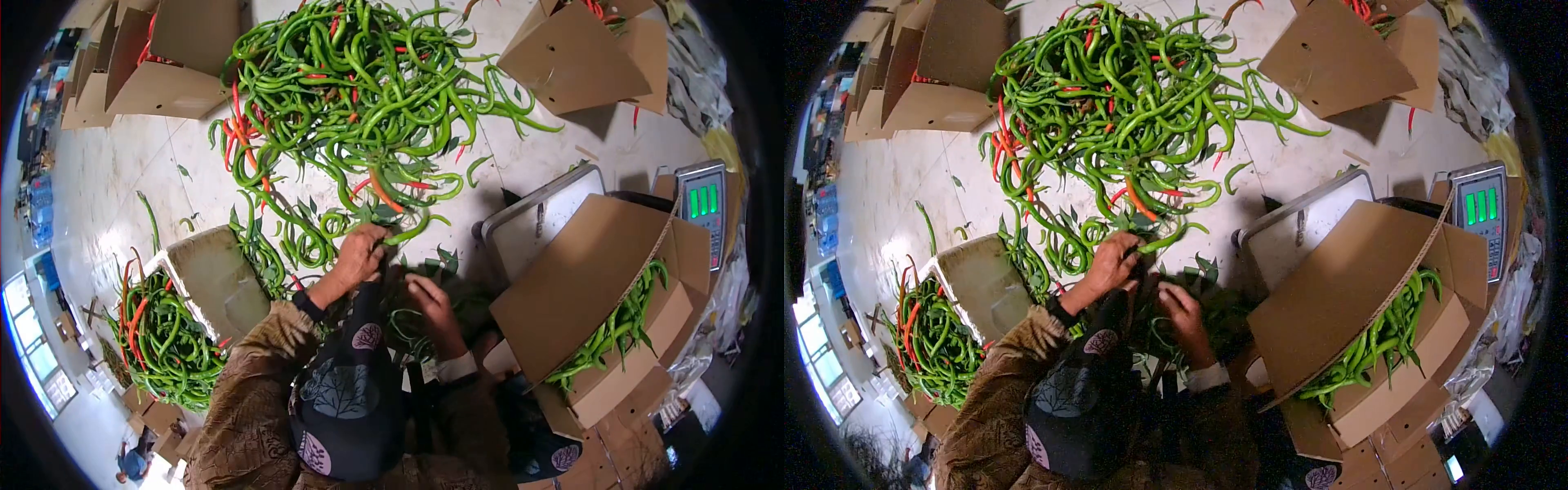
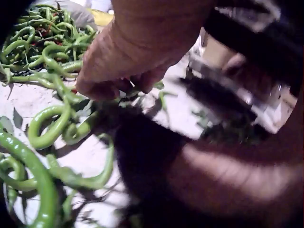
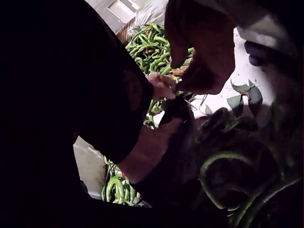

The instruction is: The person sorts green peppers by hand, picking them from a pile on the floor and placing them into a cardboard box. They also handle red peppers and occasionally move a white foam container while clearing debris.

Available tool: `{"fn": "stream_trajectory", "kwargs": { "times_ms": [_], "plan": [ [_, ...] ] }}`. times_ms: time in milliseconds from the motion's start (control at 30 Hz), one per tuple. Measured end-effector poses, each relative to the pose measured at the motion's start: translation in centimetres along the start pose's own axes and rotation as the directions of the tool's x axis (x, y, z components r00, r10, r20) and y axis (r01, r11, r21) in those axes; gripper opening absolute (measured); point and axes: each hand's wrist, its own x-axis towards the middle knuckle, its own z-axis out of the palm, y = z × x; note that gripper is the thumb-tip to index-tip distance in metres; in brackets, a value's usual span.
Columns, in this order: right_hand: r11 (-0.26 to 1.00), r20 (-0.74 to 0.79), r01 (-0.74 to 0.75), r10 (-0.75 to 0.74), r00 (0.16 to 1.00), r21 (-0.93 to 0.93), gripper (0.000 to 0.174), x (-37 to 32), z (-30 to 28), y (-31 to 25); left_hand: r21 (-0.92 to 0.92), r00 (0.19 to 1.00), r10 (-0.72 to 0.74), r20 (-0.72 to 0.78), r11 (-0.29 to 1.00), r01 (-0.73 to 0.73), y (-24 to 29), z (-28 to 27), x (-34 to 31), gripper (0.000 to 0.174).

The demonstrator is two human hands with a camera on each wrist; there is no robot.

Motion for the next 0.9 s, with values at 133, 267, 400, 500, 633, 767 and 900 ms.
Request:
{"fn": "stream_trajectory", "kwargs": {
  "times_ms": [133,267,400,500,633,767,900],
  "plan": [
    [0.941,-0.044,-0.012,0.029,0.999,0.339,0.039,1.9,1.1,-0.9,-0.496,0.888,-0.282,0.363,0.749,0.44,3.7,0.1,-2.0,0.02],
    [0.947,-0.058,-0.018,0.039,0.998,0.32,0.036,3.6,0.9,0.6,-0.509,0.941,-0.158,0.298,0.808,0.297,3.3,1.4,-3.6,0.02],
    [0.969,-0.3,0.083,-0.01,0.954,0.231,0.03,3.3,0.5,-0.9,-0.062,0.952,-0.166,-0.257,0.986,0.156,1.6,-0.8,-0.5,0.024],
    [0.962,-0.315,0.039,0.05,0.948,0.269,0.032,3.3,-0.3,-1.3,0.326,0.97,0.13,-0.205,0.944,-0.058,0.4,-2.5,4.5,0.036],
    [0.953,-0.287,0.06,0.03,0.957,0.298,0.03,3.0,-0.2,-1.2,0.578,0.984,0.168,0.061,0.798,-0.172,-1.8,-1.7,7.7,0.03],
    [0.919,-0.297,0.092,0.028,0.955,0.384,0.004,3.2,-3.0,2.6,0.425,0.917,0.397,0.045,0.823,-0.378,0.8,-1.0,6.7,0.026],
    [0.953,-0.408,0.247,-0.298,0.863,-0.174,0.009,1.7,-2.6,-1.2,0.069,0.918,0.364,-0.158,0.931,-0.357,7.0,-3.9,3.1,0.025]
  ]
}}
